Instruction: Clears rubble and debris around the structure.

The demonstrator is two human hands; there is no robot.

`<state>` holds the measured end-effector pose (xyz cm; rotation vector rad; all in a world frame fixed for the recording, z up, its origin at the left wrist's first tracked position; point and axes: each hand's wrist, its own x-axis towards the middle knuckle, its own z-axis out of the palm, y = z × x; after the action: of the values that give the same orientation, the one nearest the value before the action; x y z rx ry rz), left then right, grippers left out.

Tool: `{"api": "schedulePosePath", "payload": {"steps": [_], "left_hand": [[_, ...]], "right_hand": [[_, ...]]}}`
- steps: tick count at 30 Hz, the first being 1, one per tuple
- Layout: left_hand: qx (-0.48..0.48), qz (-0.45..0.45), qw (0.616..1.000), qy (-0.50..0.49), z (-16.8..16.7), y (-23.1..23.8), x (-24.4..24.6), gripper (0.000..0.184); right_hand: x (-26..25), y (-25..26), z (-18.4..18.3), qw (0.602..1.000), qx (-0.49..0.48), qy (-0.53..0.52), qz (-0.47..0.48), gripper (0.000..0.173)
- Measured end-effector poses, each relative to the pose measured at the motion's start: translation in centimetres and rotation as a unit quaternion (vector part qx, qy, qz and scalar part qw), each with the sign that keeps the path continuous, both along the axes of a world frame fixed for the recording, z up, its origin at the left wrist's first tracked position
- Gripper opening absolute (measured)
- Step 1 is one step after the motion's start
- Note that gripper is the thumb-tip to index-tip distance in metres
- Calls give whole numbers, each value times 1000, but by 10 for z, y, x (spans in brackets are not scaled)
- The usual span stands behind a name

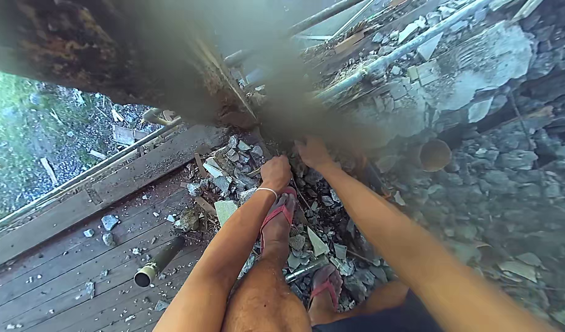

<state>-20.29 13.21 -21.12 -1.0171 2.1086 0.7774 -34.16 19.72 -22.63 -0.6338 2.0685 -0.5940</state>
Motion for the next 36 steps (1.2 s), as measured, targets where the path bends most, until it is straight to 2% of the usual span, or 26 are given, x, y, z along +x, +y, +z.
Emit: {"api": "schedulePosePath", "payload": {"steps": [2,3,5,6,8,10,14,17,19,21,22,23,24,25,27,29,30,32,33,34,35,36], "left_hand": [[-12,-27,1000,2,1,1,2,21],[-17,-36,999,2,1,2,3,21],[-24,-43,999,3,0,3,4,24],[-28,-41,999,3,-3,2,4,25],[-27,-35,999,5,-7,2,4,29],[-18,-23,999,17,-8,3,7,33],[12,5,999,38,2,9,18,35],[48,30,997,50,6,17,27,37],[66,47,994,69,7,23,36,38],[72,79,989,101,10,26,43,38],[72,102,985,122,9,28,49,37],[72,128,979,144,9,30,56,36],[72,151,972,163,10,33,64,35],[68,170,966,182,11,35,70,33],[65,204,953,214,20,32,78,30],[57,239,940,236,30,28,83,28],[54,252,936,240,34,28,88,27],[45,256,935,240,38,24,93,28],[38,255,934,246,40,20,94,28],[32,254,933,251,42,15,94,28],[24,255,932,255,44,11,94,28],[20,262,930,257,46,7,93,27]], "right_hand": [[3,28,20,987,-73,145,-21,30],[1,48,25,972,-79,221,-23,33],[-9,88,31,950,-19,310,-44,46],[-16,106,31,946,38,317,-57,55],[-27,135,29,944,158,284,-54,67],[-34,156,22,942,221,250,-22,64],[-50,171,9,934,242,259,50,49],[-61,166,8,928,248,260,97,45],[-66,164,11,941,252,205,95,51],[-68,158,24,969,226,90,45,51],[-66,156,35,980,197,-10,-14,45],[-60,153,51,974,157,-135,-88,42],[-50,149,69,952,114,-233,-166,36],[-40,145,87,934,72,-269,-224,31],[-16,138,119,941,-39,-195,-273,27],[1,128,135,933,-204,-83,-283,27],[9,119,136,919,-262,-41,-292,28],[28,96,122,892,-314,21,-325,28],[39,88,104,897,-295,49,-324,32],[51,86,80,923,-235,76,-294,38],[61,87,57,958,-144,63,-239,43],[64,88,42,983,-52,-7,-175,46]]}}
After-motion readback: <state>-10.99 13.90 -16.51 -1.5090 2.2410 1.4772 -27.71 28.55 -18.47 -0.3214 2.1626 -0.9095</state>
